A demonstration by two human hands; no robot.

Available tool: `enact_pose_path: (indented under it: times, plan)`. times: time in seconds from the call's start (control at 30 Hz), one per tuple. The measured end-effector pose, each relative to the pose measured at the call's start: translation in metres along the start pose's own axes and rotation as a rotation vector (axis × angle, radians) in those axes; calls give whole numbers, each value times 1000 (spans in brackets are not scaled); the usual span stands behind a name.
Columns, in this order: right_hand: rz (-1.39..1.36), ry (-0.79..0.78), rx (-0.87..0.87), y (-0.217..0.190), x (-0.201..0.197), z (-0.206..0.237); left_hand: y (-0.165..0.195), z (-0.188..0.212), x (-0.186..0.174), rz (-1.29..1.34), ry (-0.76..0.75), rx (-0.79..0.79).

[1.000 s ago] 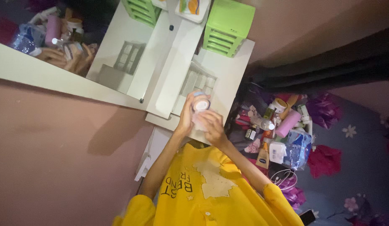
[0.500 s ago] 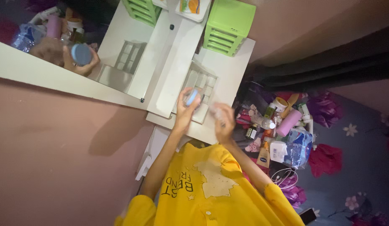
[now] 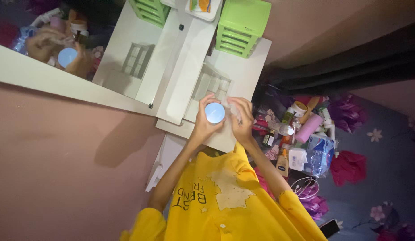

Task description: The person wipes a white shelf and mirror with a pink cloth, then wipes several small containers and bottles one by one before placing them on the bed. The person also wipes a small white box on the shelf.

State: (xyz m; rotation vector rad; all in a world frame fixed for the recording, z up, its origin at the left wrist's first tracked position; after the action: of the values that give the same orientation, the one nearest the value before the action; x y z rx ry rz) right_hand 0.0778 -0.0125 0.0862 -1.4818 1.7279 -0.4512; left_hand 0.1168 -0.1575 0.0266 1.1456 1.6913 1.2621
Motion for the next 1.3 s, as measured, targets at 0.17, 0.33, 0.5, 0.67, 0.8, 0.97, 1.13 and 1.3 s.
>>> enact_pose_path:
  times: [0.17, 0.33, 0.5, 0.67, 0.8, 0.97, 1.13, 1.3]
  plan:
    - [8, -210, -209, -14, 12, 26, 4, 5, -3, -42, -43, 16]
    - [28, 5, -23, 59, 4, 25, 16, 8, 2, -106, -23, 58]
    - [-882, -70, 1058, 116, 35, 72, 36, -2, 6, -300, -25, 263]
    - [-751, -311, 904, 115, 41, 88, 38, -5, 6, -415, -144, 259]
    - [-441, -455, 838, 133, 36, 97, 19, 0, 2, -195, -179, 21]
    - [-282, -162, 695, 132, 20, 78, -14, 3, 1, 106, -111, -196]
    - [-344, 118, 538, 66, 6, 42, -33, 4, -4, 187, -6, -261]
    - [119, -53, -115, -6, 15, 37, -37, 6, -3, 311, 44, -430]
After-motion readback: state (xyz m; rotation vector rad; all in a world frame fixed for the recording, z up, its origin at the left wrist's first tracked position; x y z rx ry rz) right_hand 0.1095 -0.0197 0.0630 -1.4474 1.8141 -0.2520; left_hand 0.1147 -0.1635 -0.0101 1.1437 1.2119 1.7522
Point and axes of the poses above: each hand's wrist, its own z-axis away from the middle knuckle, its own x-axis out of the palm, y = z × x, the point moved 4 cm from there along -z, towards the middle knuckle, and after that the axes turned 6 degrees about y, right-handed, at the moved point
